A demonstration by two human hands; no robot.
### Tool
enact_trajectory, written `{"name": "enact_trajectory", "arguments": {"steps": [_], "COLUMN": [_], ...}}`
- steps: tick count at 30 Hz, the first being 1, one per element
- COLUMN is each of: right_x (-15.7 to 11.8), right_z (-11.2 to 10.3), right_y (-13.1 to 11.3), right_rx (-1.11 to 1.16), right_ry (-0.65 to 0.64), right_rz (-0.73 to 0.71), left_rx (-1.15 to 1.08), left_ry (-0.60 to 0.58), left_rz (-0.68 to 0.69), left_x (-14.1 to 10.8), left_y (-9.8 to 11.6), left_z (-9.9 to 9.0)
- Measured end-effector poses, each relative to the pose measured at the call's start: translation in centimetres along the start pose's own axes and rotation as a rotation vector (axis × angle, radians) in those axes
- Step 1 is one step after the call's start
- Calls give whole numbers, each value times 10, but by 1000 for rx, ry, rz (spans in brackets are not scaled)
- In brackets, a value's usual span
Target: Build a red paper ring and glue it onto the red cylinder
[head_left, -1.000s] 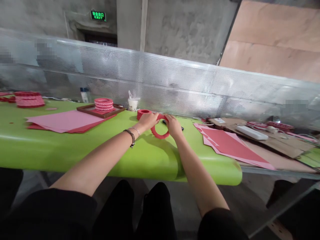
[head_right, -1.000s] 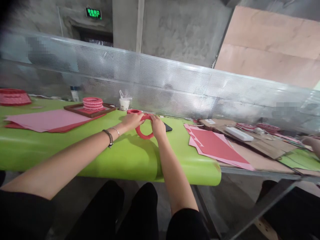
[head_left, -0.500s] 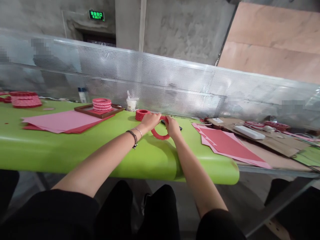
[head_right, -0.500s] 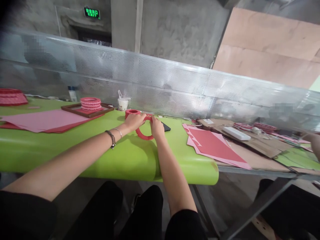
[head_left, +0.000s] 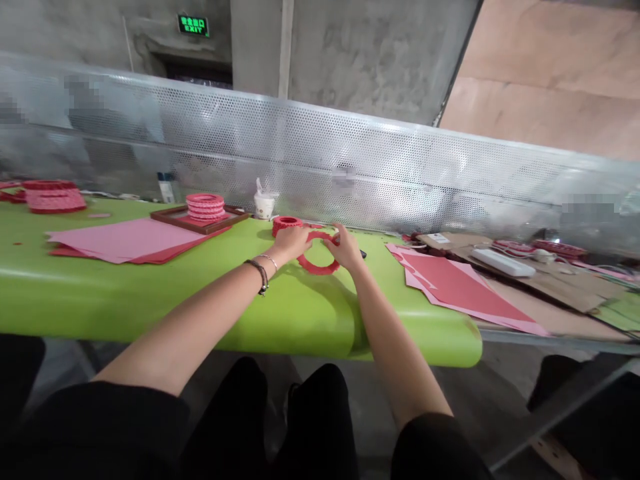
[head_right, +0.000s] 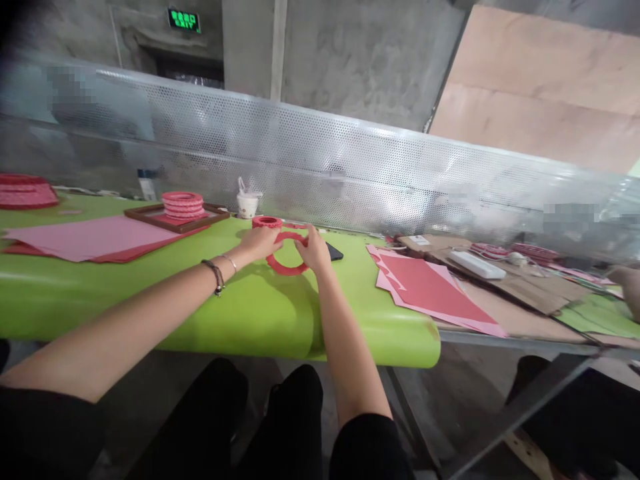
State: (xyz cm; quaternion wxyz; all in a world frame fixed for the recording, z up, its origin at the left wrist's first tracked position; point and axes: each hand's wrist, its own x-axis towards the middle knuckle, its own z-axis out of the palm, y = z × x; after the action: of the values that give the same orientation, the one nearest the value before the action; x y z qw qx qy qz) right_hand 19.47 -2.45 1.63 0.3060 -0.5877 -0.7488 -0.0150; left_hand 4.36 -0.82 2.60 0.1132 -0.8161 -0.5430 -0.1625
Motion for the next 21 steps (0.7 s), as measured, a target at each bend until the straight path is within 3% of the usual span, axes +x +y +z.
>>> {"name": "enact_trajectory", "arguments": {"steps": [3, 6, 11, 14, 21], "right_x": [-6, -10, -6, 1, 15], "right_z": [-6, -7, -3, -4, 2], "right_y": [9, 15, 13, 12, 26], "right_rx": [33, 44, 40, 34, 148], "right_ry": [-155, -347, -539, -569, -603], "right_rz": [-14, -45, -67, -98, -203], "left_rx": [-74, -171, -294, -382, -465], "left_ry": [-182, -355, -511, -502, -350], "left_rz": [-8, 87, 197, 216, 121], "left_x": [-4, -11, -16, -15, -16], "left_y": [-21, -43, -59, -60, -67], "left_z": [1, 1, 5, 13, 37]}}
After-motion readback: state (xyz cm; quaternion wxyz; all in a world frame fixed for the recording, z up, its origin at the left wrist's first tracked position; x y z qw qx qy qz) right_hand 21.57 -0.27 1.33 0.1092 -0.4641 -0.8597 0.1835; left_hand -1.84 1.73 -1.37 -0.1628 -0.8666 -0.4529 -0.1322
